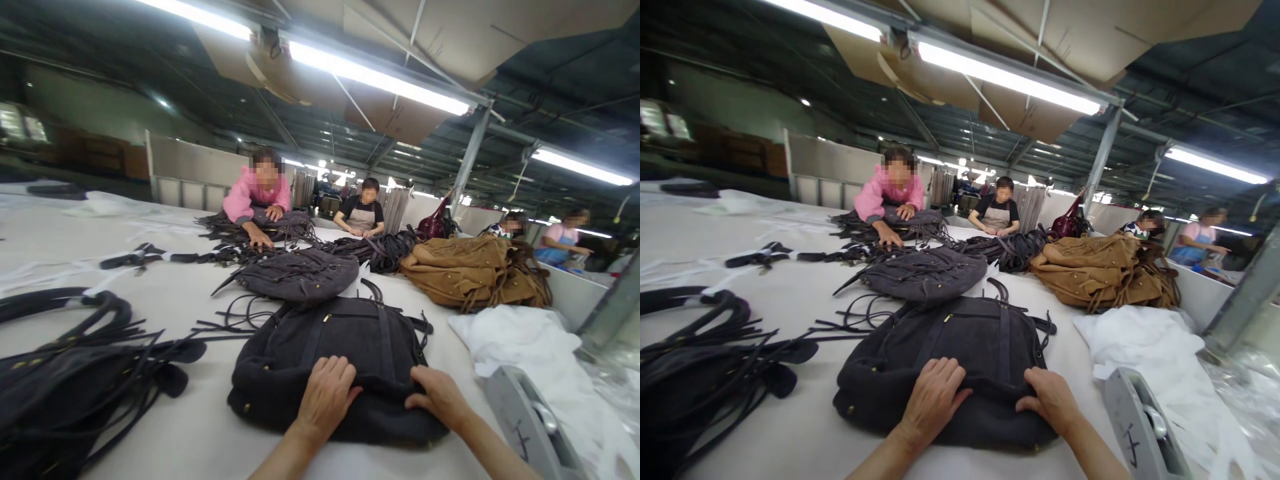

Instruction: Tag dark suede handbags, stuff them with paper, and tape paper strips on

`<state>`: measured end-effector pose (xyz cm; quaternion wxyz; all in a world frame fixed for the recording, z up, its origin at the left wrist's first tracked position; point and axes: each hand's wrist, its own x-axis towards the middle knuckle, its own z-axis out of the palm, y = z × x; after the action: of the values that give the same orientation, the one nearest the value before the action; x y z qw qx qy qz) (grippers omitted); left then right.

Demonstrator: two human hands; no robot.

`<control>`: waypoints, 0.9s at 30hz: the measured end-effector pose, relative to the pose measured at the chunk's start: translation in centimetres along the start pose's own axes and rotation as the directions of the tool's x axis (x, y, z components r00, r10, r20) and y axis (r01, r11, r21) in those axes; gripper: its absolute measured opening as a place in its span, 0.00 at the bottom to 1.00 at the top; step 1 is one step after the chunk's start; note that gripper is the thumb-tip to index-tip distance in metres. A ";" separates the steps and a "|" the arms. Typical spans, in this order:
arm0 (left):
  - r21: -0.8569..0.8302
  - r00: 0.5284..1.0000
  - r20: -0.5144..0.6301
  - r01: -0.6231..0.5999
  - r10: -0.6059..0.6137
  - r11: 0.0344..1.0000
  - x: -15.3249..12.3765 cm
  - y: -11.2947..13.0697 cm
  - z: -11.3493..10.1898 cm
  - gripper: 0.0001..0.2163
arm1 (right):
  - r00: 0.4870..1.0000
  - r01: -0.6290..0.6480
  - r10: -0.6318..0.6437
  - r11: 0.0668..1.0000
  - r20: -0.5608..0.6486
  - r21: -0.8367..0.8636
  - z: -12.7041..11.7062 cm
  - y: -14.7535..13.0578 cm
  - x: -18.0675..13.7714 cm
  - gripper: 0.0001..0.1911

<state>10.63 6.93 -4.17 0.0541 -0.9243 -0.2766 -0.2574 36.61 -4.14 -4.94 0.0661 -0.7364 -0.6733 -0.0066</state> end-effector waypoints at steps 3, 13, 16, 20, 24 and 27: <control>-0.056 0.999 -0.033 -0.023 0.021 0.998 -0.3 -0.4 0.1 0.05 | 0.999 -0.018 0.018 1.000 -0.043 -0.006 -0.2 -0.8 -0.4 0.12; -0.227 0.981 -0.174 0.042 -0.083 0.973 -0.6 -1.3 1.2 0.03 | 0.947 -0.185 0.243 0.947 -0.209 0.262 -2.3 -2.9 -1.9 0.54; -0.281 0.955 -0.224 0.127 -0.194 0.951 -0.4 -2.0 1.8 0.05 | 0.814 -0.184 0.406 0.858 -0.414 0.479 -3.1 -2.3 -1.2 0.54; -0.295 0.935 -0.248 0.175 -0.252 0.940 -0.1 -2.5 2.4 0.06 | 0.761 -0.301 0.648 0.321 0.023 0.898 -3.9 -3.8 -2.3 0.53; -0.306 0.940 -0.244 0.160 -0.240 0.938 0.0 -2.5 2.5 0.07 | 0.810 -0.169 0.523 -0.222 0.264 0.960 -2.8 -6.8 -4.3 0.55; -0.323 0.931 -0.255 0.172 -0.261 0.931 0.0 -2.6 2.6 0.07 | 0.836 0.063 0.541 -0.263 0.093 0.963 -1.8 -7.8 -4.4 0.58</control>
<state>10.35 9.75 -6.52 -0.0730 -0.8367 -0.3252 -0.4345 28.61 -8.03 -2.92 0.7367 -0.5108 -0.2255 0.3814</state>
